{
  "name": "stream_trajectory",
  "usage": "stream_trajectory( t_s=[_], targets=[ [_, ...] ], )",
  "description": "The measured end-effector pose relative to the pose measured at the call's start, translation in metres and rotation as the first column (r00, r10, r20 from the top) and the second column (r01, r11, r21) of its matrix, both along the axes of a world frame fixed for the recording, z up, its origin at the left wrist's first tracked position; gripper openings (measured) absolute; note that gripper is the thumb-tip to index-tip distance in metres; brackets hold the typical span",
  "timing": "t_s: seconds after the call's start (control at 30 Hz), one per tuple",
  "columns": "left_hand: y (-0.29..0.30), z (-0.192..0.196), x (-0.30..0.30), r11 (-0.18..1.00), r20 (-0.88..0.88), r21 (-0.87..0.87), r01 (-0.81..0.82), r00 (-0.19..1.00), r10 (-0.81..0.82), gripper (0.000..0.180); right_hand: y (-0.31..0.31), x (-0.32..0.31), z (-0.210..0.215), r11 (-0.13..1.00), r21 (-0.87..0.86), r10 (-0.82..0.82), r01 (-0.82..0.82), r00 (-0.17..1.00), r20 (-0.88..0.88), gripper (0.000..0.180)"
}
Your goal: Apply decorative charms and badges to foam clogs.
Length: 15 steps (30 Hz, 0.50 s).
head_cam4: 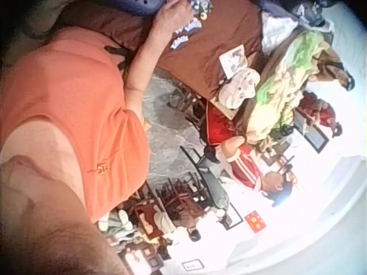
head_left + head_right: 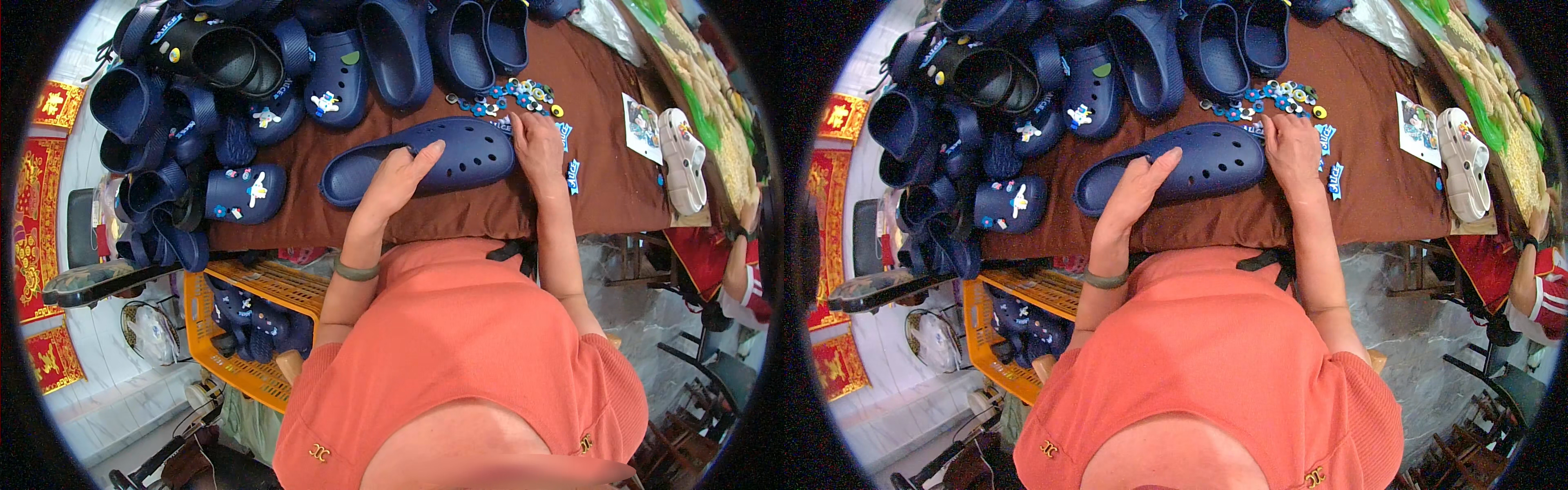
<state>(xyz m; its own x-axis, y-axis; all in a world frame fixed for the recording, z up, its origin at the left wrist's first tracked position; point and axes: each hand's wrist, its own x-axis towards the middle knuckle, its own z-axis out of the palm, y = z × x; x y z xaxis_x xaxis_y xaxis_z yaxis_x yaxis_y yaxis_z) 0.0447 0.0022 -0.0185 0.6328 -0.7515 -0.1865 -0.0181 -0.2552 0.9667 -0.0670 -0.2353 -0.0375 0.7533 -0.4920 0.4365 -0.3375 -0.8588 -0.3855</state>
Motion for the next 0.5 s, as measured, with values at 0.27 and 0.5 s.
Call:
stream_trajectory(
  t_s=[0.27, 0.5],
  targets=[
    [-0.001, 0.003, -0.002, 1.000, -0.015, -0.013, -0.009, 1.000, 0.008, 0.038, -0.008, -0.006, -0.014, 0.990, -0.131, 0.051, -0.052, 0.999, -0.009, 0.020],
    [0.001, 0.006, -0.003, 1.000, 0.011, -0.014, -0.006, 1.000, 0.006, 0.040, -0.003, -0.005, -0.010, 0.984, -0.078, 0.161, -0.159, 0.987, 0.023, 0.023]
  ],
)
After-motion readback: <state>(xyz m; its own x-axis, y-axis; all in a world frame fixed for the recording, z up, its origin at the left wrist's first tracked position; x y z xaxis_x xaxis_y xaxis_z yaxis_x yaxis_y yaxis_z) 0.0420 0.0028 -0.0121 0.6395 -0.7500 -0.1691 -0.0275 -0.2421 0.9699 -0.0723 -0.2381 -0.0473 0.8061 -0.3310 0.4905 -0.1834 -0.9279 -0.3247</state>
